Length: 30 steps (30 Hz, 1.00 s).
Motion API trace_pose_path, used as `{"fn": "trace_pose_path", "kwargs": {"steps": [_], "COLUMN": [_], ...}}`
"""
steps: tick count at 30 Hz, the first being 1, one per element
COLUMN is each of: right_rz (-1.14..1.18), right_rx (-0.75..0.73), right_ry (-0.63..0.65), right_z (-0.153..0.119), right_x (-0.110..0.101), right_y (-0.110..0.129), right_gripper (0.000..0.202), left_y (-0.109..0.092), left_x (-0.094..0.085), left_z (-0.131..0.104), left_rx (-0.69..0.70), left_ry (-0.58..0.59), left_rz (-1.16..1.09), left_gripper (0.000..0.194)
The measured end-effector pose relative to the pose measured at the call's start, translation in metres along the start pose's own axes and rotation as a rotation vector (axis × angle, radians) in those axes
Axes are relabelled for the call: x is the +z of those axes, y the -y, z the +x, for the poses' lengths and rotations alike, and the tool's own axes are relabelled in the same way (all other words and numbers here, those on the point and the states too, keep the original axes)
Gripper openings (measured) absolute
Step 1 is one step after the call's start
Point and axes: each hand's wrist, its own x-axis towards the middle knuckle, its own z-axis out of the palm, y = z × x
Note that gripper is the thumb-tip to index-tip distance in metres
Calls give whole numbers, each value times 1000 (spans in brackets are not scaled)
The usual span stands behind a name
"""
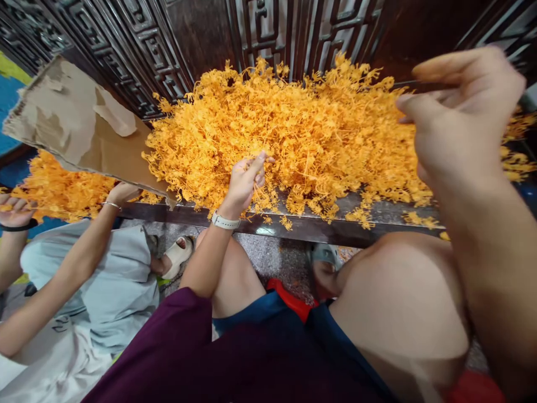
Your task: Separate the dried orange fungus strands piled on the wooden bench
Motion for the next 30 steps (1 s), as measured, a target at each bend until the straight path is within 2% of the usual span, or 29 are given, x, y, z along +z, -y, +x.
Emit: {"fn": "trace_pose_path", "kwargs": {"steps": [1,3,6,8,12,16,19,22,24,28,30], "right_rz": [7,-4,-185,-288,-390,-318,-69,260,434,624,670], "right_rx": [-4,-7,-93,-160,-211,-171,-76,46,135,247,264], "right_ry": [74,329,725,863,942,924,930,1013,1099,1220,1263], "right_z": [-2,-11,-31,-41,-46,-43,-42,-43,-45,-52,-55], "right_x": [-3,-5,5,16,34,34,32,34,38,44,45], "right_y": [-2,4,27,41,48,42,39,41,45,54,57], "right_gripper": [33,25,38,43,31,21,20,28,32,36,37], "left_y": [2,6,9,10,11,9,3,-3,-4,4,10], "left_x": [3,8,14,18,22,20,16,13,12,8,3], "left_z": [-1,-5,-12,-17,-24,-26,-27,-31,-34,-38,-39], "left_rx": [1,16,50,94,162,62,-4,-29,-1,27,14], "left_ry": [-5,-3,11,34,165,216,321,570,706,818,839], "left_rz": [24,82,175,236,315,216,165,20,-86,-255,-246], "left_gripper": [35,38,39,38,34,30,24,15,21,19,17]}}
